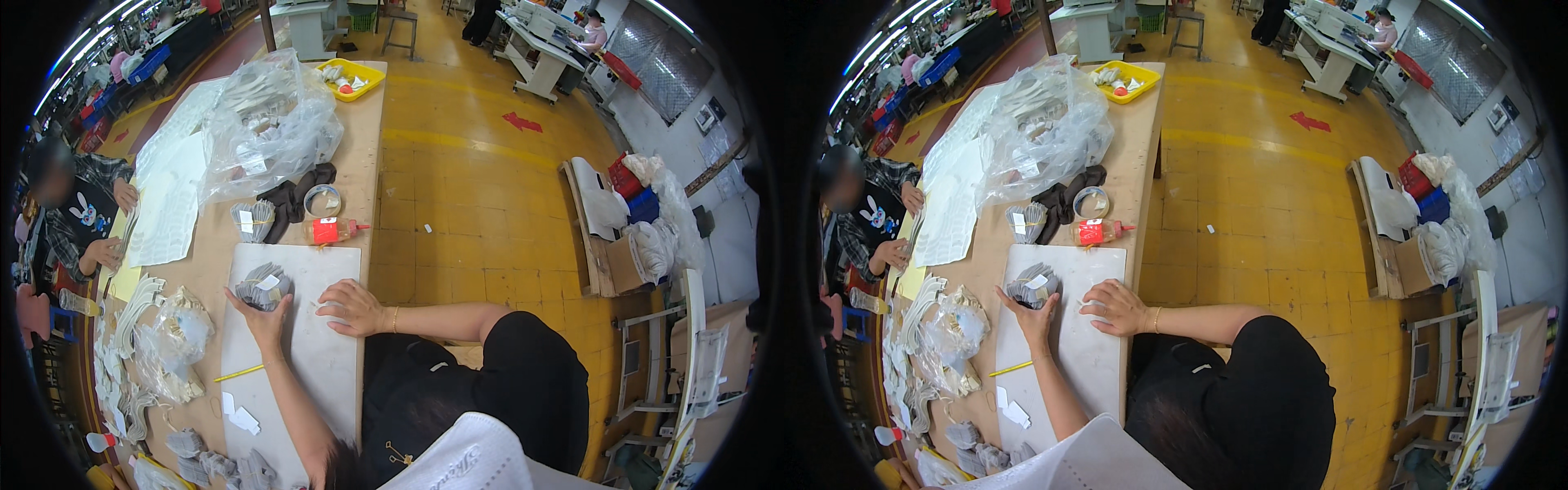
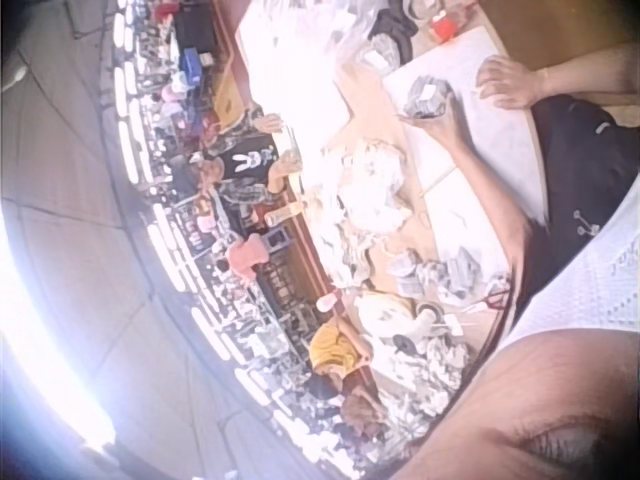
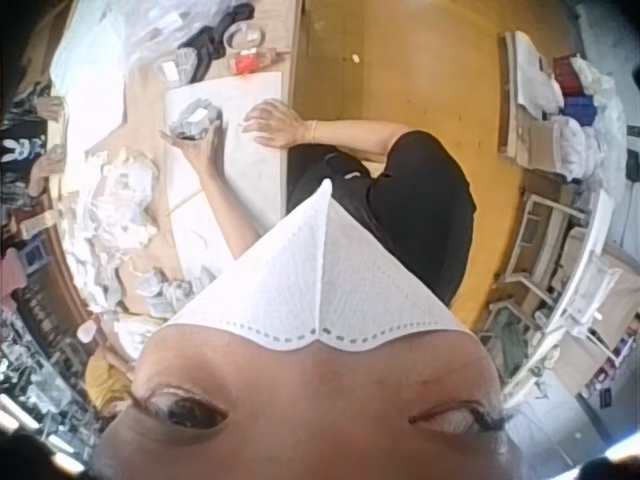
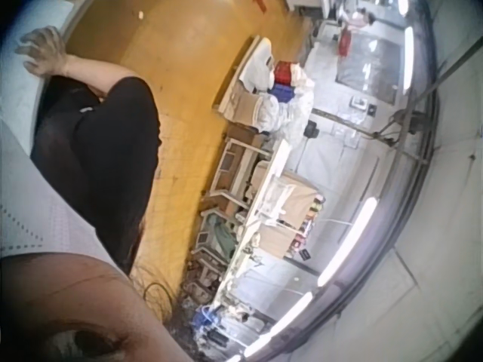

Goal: The person folds small white paper pieces, stacks them, and secures the stack with a rubber band. They then use scissors to trim a larger white paper piece and place the trimmed pieces into a plastic bag.

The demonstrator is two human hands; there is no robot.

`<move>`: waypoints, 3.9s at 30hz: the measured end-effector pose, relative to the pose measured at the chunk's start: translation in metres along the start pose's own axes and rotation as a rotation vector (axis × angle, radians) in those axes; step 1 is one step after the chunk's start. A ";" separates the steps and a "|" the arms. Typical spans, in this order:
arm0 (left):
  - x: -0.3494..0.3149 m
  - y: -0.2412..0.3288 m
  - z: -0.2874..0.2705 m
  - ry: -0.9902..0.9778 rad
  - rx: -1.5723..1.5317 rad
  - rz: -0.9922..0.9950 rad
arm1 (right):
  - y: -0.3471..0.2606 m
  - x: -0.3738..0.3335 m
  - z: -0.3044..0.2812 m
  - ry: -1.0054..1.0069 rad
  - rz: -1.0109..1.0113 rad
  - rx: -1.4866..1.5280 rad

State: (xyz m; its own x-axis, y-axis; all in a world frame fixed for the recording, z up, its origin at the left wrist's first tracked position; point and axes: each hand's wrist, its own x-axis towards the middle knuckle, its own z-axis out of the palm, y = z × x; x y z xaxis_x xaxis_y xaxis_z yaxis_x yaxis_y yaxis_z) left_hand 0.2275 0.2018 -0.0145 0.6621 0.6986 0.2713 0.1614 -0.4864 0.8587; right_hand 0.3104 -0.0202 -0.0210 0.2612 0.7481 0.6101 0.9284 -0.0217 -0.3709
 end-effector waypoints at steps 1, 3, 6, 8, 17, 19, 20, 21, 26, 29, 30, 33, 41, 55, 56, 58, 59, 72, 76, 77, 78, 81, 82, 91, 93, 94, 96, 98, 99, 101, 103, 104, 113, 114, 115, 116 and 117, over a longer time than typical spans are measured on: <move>0.000 -0.001 0.000 -0.001 -0.003 0.005 | 0.000 0.000 0.000 -0.013 0.003 0.017; -0.001 -0.002 0.001 0.009 -0.008 0.014 | 0.000 0.001 0.000 0.043 -0.009 -0.017; -0.004 -0.005 0.003 0.056 0.052 0.062 | -0.001 0.001 0.000 -0.005 -0.020 -0.048; -0.005 -0.007 0.003 0.077 0.073 0.078 | -0.002 0.001 -0.001 -0.024 -0.017 -0.047; -0.003 0.006 -0.007 0.168 -0.163 -0.108 | -0.001 0.006 -0.008 -0.173 0.023 0.029; 0.000 0.007 -0.012 0.214 -0.324 -0.193 | -0.001 0.007 -0.009 -0.199 0.033 0.033; 0.001 0.006 -0.013 0.243 -0.476 -0.291 | 0.000 0.009 -0.009 -0.226 0.043 0.012; 0.002 0.004 -0.014 0.263 -0.657 -0.371 | 0.000 0.010 -0.009 -0.250 0.046 0.019; 0.004 -0.024 -0.023 0.386 -0.972 -0.479 | -0.001 0.021 -0.016 -0.399 0.162 0.131; -0.017 -0.025 -0.029 0.399 -1.178 -0.566 | 0.002 0.039 -0.024 -0.638 0.290 0.251; -0.027 -0.018 -0.031 0.346 -1.289 -0.593 | 0.004 0.047 -0.028 -0.759 0.333 0.292; -0.056 0.019 -0.033 0.277 -1.462 -0.544 | 0.012 0.074 -0.046 -1.034 0.419 0.573; -0.055 0.126 -0.021 0.450 -1.672 -0.482 | 0.062 0.123 -0.124 -1.045 0.358 0.820; 0.014 0.136 0.024 0.550 -1.542 -0.531 | 0.113 0.164 -0.148 -0.867 0.513 0.781; 0.016 0.137 0.025 0.465 -1.197 -0.498 | 0.113 0.166 -0.144 -0.847 0.493 0.782; 0.021 0.138 0.025 0.191 -0.751 -0.327 | 0.115 0.172 -0.139 -0.827 0.481 0.786; 0.025 0.139 0.025 0.090 -0.818 -0.194 | 0.116 0.176 -0.138 -0.792 0.480 0.797; 0.001 0.079 -0.008 0.122 -1.137 -0.116 | 0.117 0.264 -0.103 -0.615 0.460 0.816; -0.015 0.064 -0.012 0.161 -0.611 -0.336 | 0.110 0.273 -0.081 -0.771 0.453 0.819; -0.016 0.061 -0.013 0.187 -0.675 -0.362 | 0.107 0.275 -0.077 -0.765 0.435 0.789; -0.015 0.059 -0.014 0.210 -0.741 -0.385 | 0.105 0.278 -0.074 -0.750 0.420 0.786; -0.006 0.050 -0.016 0.263 -0.983 -0.427 | 0.106 0.287 -0.068 -0.732 0.435 0.756; -0.002 0.047 -0.015 0.283 -1.100 -0.438 | 0.108 0.290 -0.067 -0.767 0.479 0.745; 0.017 0.095 -0.015 0.960 -1.749 -0.925 | 0.168 0.315 -0.073 -0.511 0.781 0.841; 0.020 0.107 -0.016 0.902 -1.802 -0.896 | 0.164 0.312 -0.069 -0.578 0.739 0.859; 0.019 0.110 -0.016 0.907 -1.827 -0.914 | 0.162 0.311 -0.068 -0.591 0.741 0.840; 0.017 0.105 -0.012 0.912 -1.830 -0.952 | 0.155 0.305 -0.059 -0.711 0.468 0.581; 0.012 0.089 -0.004 0.802 -2.006 -0.876 | 0.149 0.298 -0.044 -0.744 0.324 0.334; 0.008 0.080 -0.001 0.704 -2.165 -0.780 | 0.146 0.295 -0.034 -0.742 0.311 0.231; -0.001 0.066 0.008 0.676 -2.149 -0.800 | 0.148 0.294 -0.015 -0.769 0.402 0.136; -0.005 0.055 0.015 0.724 -1.849 -0.904 | 0.147 0.292 0.003 -0.689 0.415 0.125; -0.005 0.051 0.014 0.684 -2.166 -0.824 | 0.145 0.292 0.011 -0.700 0.433 0.111; 0.017 0.035 0.008 0.461 -1.835 -1.023 | 0.147 0.277 0.051 -0.554 0.358 -0.017; 0.021 0.029 0.005 0.364 -1.806 -1.003 | 0.151 0.275 0.054 -0.534 0.358 0.014; 0.026 0.024 0.001 0.311 -1.745 -1.025 | 0.155 0.273 0.056 -0.559 0.377 0.038; 0.031 0.018 -0.004 0.262 -1.718 -0.999 | 0.159 0.273 0.058 -0.548 0.380 0.064; 0.037 0.011 -0.009 0.199 -1.695 -0.939 | 0.163 0.274 0.059 -0.530 0.356 0.140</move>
State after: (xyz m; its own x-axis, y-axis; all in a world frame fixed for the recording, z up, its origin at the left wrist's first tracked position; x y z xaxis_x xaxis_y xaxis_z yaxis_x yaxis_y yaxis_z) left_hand 0.2472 0.2271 0.0091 0.7010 0.4921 -0.5162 -0.4821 0.8603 0.1656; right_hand 0.5178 0.2203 0.0441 0.3474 0.9375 0.0188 0.7565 -0.2683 -0.5964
